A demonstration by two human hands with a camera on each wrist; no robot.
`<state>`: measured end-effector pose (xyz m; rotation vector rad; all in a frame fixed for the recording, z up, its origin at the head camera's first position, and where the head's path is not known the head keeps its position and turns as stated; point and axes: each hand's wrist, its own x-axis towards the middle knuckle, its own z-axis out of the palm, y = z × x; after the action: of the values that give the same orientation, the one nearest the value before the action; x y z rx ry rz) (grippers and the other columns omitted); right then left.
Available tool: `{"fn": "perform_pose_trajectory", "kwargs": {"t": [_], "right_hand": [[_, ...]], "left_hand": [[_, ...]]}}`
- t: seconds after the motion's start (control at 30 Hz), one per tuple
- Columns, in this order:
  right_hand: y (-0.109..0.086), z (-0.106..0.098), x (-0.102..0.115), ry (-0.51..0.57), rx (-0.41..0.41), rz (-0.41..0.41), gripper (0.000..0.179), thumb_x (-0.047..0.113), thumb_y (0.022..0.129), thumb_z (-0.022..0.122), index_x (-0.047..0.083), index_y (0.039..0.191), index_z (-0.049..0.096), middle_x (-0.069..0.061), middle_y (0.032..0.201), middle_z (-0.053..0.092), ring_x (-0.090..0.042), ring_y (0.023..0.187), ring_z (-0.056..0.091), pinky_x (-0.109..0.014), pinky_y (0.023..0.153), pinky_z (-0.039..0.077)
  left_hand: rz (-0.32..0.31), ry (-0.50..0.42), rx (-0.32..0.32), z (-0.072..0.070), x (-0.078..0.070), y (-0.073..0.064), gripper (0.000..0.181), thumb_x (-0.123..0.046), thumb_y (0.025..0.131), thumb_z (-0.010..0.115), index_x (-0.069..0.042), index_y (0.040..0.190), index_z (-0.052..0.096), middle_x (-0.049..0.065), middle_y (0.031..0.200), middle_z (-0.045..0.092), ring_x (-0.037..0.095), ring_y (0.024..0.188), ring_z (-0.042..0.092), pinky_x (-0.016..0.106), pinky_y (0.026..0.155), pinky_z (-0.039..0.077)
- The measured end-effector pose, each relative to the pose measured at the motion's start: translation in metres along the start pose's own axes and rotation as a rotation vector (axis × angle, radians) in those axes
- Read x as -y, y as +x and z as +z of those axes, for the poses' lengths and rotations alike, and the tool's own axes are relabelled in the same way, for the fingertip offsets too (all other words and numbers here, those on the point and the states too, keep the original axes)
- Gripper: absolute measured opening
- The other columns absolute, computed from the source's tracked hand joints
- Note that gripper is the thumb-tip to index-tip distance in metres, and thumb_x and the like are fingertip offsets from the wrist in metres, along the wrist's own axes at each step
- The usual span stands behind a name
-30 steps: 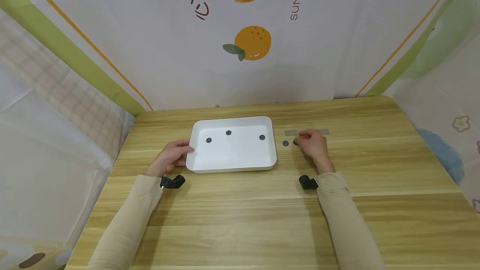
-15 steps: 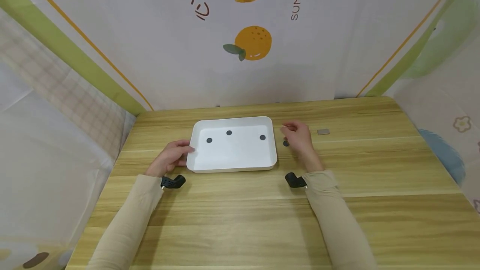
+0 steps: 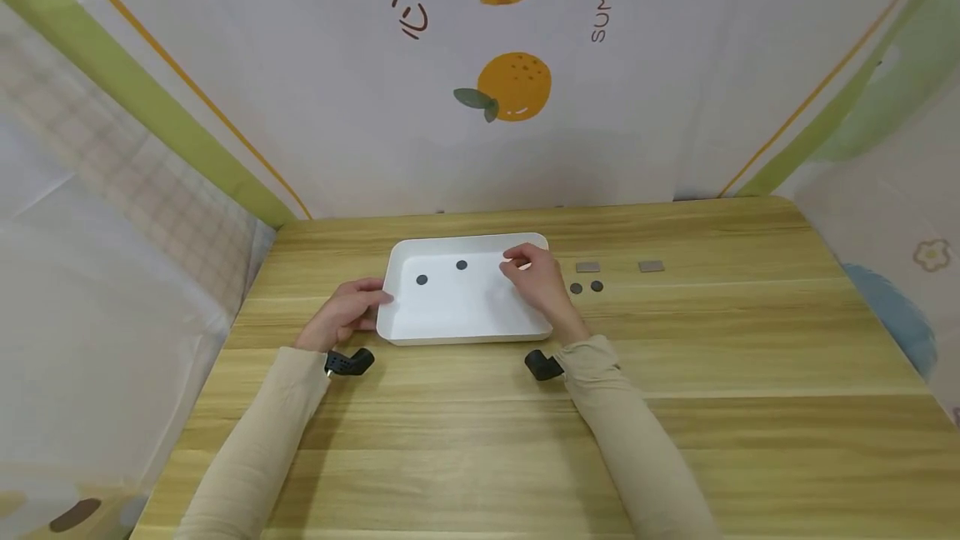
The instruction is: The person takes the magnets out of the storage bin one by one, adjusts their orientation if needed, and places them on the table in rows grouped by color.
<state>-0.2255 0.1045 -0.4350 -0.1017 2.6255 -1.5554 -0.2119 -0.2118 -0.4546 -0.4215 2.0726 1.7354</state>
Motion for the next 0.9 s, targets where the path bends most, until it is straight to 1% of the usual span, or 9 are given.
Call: {"fn": "perform_pose_trajectory", "kwargs": {"t": [0.13, 0.3, 0.53, 0.73, 0.9], "right_hand": [[0.003, 0.025, 0.007, -0.062, 0.036, -0.041, 0.026, 0.021, 0.092, 0.063, 0.006, 0.113, 0.066, -0.010, 0.100, 0.065, -0.022, 0.085, 0.058, -0.023, 0.067, 0.045], [0.002, 0.056, 0.020, -0.098, 0.096, -0.076, 0.025, 0.019, 0.090, 0.064, 0.007, 0.112, 0.067, -0.010, 0.101, 0.068, -0.022, 0.085, 0.059, -0.028, 0.074, 0.046], [0.007, 0.095, 0.022, -0.198, 0.159, -0.166, 0.027, 0.015, 0.088, 0.066, 0.004, 0.113, 0.066, -0.012, 0.101, 0.065, -0.025, 0.090, 0.059, -0.036, 0.083, 0.049], [0.012, 0.112, 0.025, -0.346, 0.163, -0.231, 0.032, 0.015, 0.088, 0.064, 0.005, 0.118, 0.064, -0.011, 0.103, 0.062, -0.026, 0.096, 0.057, -0.037, 0.089, 0.048], [0.014, 0.118, 0.029, -0.405, 0.164, -0.233, 0.037, 0.017, 0.090, 0.062, 0.008, 0.126, 0.061, -0.013, 0.110, 0.060, -0.028, 0.101, 0.056, -0.040, 0.087, 0.049]], "left_hand": [[0.004, -0.003, -0.001, 0.000, -0.001, -0.001, 0.054, -0.009, 0.090, 0.061, -0.001, 0.141, 0.044, 0.013, 0.119, 0.060, 0.010, 0.073, 0.066, 0.026, 0.062, 0.058], [0.005, -0.022, 0.003, 0.000, -0.001, -0.002, 0.052, -0.008, 0.090, 0.060, 0.000, 0.139, 0.044, 0.012, 0.114, 0.061, 0.011, 0.072, 0.067, 0.026, 0.060, 0.058], [0.010, -0.031, 0.000, 0.000, 0.000, -0.002, 0.051, -0.007, 0.090, 0.060, 0.001, 0.138, 0.045, 0.012, 0.114, 0.061, 0.011, 0.073, 0.066, 0.027, 0.060, 0.058], [0.009, -0.023, 0.003, 0.000, 0.000, -0.002, 0.052, -0.008, 0.090, 0.060, 0.000, 0.138, 0.045, 0.013, 0.117, 0.061, 0.011, 0.074, 0.067, 0.028, 0.063, 0.059], [0.012, -0.017, 0.004, 0.000, 0.000, -0.002, 0.053, -0.008, 0.090, 0.060, 0.000, 0.139, 0.044, 0.016, 0.120, 0.061, 0.011, 0.076, 0.067, 0.029, 0.064, 0.059]]}}
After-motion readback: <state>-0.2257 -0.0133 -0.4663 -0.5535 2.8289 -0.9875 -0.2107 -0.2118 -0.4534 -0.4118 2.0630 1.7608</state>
